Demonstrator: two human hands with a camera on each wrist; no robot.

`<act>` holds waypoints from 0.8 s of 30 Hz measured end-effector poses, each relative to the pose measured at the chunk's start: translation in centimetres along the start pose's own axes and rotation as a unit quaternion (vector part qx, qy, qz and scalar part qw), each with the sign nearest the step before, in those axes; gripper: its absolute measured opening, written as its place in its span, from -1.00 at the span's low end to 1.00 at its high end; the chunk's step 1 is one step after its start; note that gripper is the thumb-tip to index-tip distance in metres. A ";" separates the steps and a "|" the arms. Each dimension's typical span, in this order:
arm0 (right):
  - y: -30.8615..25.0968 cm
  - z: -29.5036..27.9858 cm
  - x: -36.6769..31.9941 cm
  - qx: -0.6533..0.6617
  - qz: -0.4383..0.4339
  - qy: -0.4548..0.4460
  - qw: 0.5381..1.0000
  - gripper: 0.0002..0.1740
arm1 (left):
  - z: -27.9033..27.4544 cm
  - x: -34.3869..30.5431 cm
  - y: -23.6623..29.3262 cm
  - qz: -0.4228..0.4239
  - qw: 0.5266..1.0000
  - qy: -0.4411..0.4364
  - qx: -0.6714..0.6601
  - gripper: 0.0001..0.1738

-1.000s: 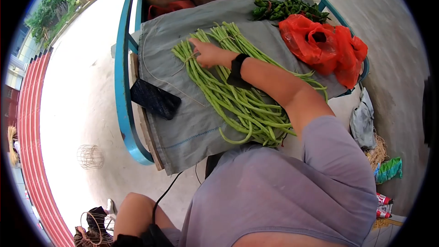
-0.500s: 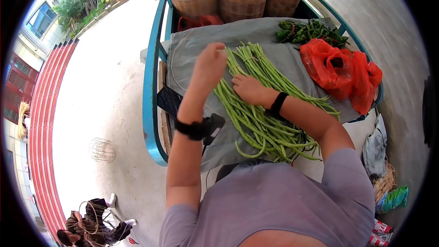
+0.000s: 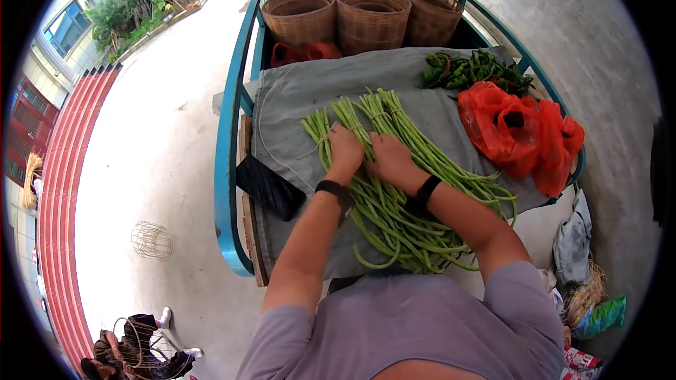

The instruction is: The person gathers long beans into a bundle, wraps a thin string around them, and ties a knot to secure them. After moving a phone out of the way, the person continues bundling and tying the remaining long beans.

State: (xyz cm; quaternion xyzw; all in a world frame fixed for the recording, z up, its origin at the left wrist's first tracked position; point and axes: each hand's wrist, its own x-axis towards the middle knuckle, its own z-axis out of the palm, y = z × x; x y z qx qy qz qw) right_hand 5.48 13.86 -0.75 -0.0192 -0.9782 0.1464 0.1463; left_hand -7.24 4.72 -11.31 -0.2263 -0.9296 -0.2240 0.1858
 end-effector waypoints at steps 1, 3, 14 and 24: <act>-0.1 0.3 0.4 -0.022 0.017 -0.028 0.999 -0.46 | -0.3 0.2 0.1 0.053 0.994 -0.044 0.085 -0.84; -1.1 0.5 0.8 -0.030 0.051 -0.046 0.997 -0.43 | -5.0 1.0 1.8 0.152 0.954 -0.182 0.184 -0.86; 2.5 3.0 2.1 0.234 0.109 -0.027 0.966 -0.33 | -8.7 2.7 5.2 -0.296 0.850 -0.267 -0.345 -0.67; -0.9 -0.2 1.8 -0.066 0.030 -0.087 0.994 -0.61 | -12.6 1.4 5.9 -0.071 0.979 -0.185 -0.045 -0.81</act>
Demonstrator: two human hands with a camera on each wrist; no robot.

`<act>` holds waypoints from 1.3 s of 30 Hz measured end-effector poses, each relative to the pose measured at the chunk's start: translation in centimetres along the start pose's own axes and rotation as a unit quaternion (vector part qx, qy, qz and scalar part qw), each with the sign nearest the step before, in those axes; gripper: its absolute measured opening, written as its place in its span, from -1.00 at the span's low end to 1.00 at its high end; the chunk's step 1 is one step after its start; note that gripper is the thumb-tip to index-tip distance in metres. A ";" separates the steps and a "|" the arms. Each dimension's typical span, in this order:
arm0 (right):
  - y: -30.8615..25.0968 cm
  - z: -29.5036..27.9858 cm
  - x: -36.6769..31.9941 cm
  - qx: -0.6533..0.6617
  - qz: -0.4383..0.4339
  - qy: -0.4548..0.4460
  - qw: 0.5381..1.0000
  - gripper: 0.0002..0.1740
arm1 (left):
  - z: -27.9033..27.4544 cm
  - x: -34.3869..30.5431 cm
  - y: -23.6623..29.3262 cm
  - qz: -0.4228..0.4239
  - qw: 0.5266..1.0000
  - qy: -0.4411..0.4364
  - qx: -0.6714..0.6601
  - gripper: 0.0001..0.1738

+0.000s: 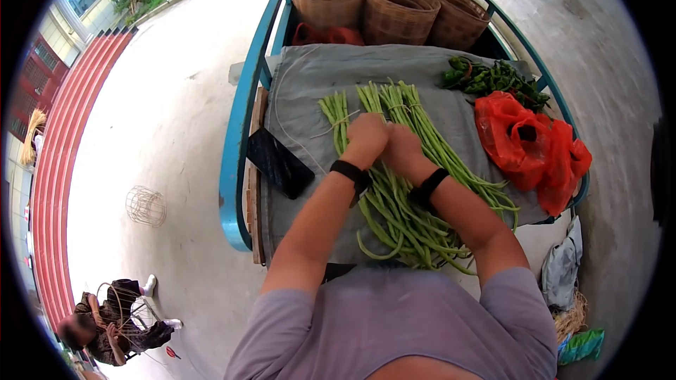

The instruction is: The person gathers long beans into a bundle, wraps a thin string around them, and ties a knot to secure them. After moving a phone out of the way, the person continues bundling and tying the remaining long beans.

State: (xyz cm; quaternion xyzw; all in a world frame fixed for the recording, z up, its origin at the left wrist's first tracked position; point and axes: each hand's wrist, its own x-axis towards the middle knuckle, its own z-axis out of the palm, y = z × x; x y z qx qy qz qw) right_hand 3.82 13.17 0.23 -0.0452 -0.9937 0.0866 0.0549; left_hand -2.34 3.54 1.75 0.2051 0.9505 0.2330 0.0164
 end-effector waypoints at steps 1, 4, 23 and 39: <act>0.0 -0.3 0.0 0.000 0.000 0.003 1.000 -0.61 | -0.9 -0.4 0.0 -0.035 0.999 0.001 -0.017 -0.81; -1.2 -5.3 0.6 -0.015 0.071 -0.187 0.980 -0.62 | 0.2 -0.9 -1.9 -0.105 0.976 0.190 0.028 -0.68; -0.5 -2.0 0.7 0.474 0.036 -0.171 0.863 -0.12 | -0.9 -1.0 -6.3 -0.146 0.858 0.081 -0.486 -0.51; -4.1 0.1 -3.5 0.361 0.057 -0.095 0.926 -0.10 | 3.3 -1.0 -6.0 -0.193 0.670 0.072 -0.713 -0.63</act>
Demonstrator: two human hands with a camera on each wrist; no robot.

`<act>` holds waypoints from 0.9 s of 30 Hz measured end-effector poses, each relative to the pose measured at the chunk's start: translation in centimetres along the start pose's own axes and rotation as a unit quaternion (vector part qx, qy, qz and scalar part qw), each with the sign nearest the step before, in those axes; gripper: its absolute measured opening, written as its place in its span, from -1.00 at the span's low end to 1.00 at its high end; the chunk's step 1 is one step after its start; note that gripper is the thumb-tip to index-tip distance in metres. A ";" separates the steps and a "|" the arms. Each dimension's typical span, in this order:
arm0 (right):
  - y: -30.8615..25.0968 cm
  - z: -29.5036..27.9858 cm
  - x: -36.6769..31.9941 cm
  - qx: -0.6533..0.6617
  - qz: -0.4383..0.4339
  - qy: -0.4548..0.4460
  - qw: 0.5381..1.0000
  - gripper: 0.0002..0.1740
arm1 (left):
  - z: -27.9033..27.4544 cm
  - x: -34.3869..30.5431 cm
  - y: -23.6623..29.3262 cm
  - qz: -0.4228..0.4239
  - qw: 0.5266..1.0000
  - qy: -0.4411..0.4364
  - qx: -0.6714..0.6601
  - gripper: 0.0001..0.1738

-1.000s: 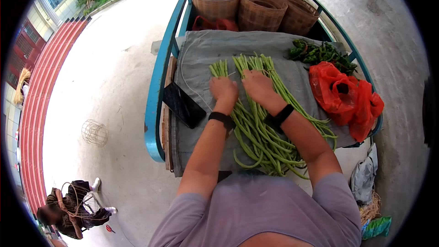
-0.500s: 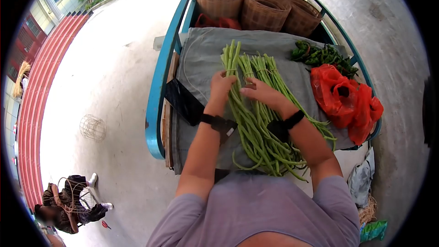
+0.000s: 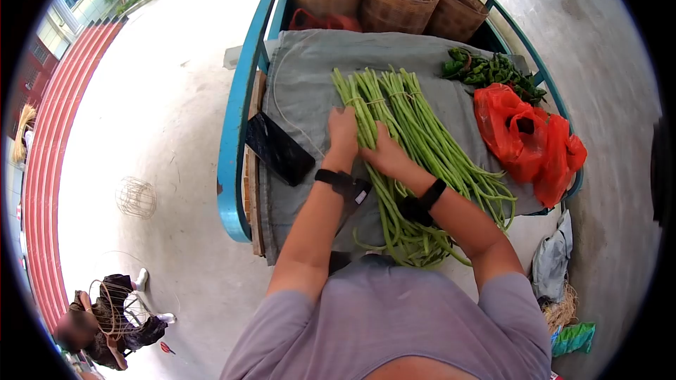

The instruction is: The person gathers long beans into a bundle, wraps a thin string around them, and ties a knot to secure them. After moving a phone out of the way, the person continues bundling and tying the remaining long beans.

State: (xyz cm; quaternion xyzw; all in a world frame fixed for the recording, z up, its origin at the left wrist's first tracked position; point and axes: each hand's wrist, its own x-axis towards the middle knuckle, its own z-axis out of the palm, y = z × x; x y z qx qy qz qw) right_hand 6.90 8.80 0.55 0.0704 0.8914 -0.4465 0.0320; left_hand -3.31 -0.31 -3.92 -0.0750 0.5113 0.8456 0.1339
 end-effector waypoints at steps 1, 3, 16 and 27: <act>-0.1 0.1 0.1 -0.022 0.010 -0.005 1.000 -0.11 | 0.2 -0.3 0.0 0.021 0.999 0.040 0.007 -0.59; 0.4 0.7 0.6 0.014 -0.040 -0.021 0.999 -0.11 | -0.5 0.7 0.0 0.003 0.994 0.031 0.108 -0.57; -1.6 -3.0 7.5 -0.226 -0.183 0.137 0.947 -0.73 | -0.9 1.5 -2.2 0.006 0.991 -0.020 0.132 -0.63; -1.5 -1.7 10.3 -0.360 -0.221 0.169 0.891 -0.94 | 0.3 0.6 -2.5 0.038 0.969 0.013 0.242 -0.43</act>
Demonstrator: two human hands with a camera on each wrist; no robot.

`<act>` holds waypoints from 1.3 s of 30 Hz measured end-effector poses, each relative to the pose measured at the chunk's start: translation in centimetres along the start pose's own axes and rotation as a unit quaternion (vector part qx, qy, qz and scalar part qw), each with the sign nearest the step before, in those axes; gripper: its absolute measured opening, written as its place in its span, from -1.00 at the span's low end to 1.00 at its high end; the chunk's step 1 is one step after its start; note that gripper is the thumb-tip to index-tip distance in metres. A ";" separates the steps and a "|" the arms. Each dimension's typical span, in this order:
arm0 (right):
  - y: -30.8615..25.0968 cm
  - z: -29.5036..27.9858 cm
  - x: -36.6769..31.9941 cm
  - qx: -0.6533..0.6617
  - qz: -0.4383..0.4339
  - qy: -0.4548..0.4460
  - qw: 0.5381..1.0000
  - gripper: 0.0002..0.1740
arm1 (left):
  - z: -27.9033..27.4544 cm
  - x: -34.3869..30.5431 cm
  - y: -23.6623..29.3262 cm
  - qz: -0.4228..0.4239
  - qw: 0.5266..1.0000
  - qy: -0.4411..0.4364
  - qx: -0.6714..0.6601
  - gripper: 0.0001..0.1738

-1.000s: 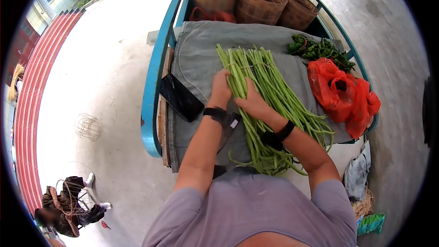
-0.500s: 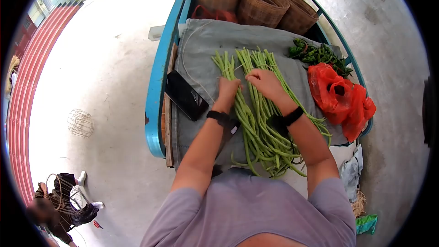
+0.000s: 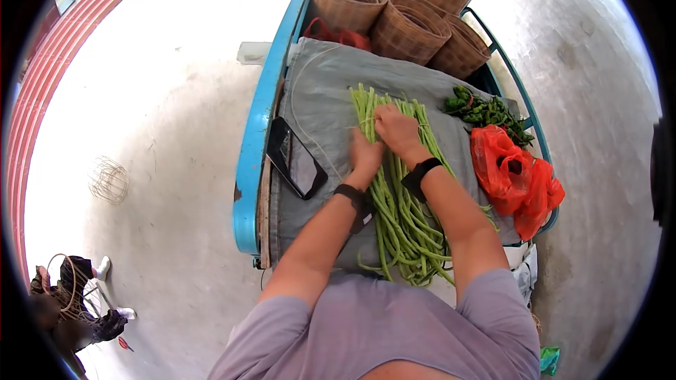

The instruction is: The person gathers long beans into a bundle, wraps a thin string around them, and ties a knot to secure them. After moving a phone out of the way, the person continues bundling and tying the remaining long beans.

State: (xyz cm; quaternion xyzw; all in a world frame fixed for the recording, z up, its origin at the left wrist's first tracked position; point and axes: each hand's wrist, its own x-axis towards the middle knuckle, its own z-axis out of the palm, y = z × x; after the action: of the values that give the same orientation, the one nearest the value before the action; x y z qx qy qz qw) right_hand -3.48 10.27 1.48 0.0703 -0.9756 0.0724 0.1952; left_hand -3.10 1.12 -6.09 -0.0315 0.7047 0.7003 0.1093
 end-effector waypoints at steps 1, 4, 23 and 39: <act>-0.3 -0.3 0.2 0.004 0.006 0.008 1.000 -0.93 | 0.0 -0.2 0.5 -0.007 1.000 0.000 0.024 -0.42; -0.9 -0.6 0.3 0.007 0.025 0.030 0.999 -0.91 | 0.2 -0.6 1.3 -0.005 0.996 0.013 0.089 -0.43; 4.0 -14.0 -4.9 0.390 0.210 0.235 0.865 -0.83 | 2.1 -1.1 3.3 -0.073 0.995 -0.050 0.048 -0.51; 21.3 -9.4 -13.7 0.357 0.508 0.099 0.778 -0.68 | 6.7 1.6 -1.0 0.006 0.998 -0.053 0.031 -0.48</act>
State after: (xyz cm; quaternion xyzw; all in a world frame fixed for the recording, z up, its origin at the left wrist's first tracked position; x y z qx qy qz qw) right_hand 8.99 34.21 2.33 -0.3786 -0.7494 0.5103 0.1862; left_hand -3.69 7.91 -7.32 0.0137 0.7194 0.6796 0.1430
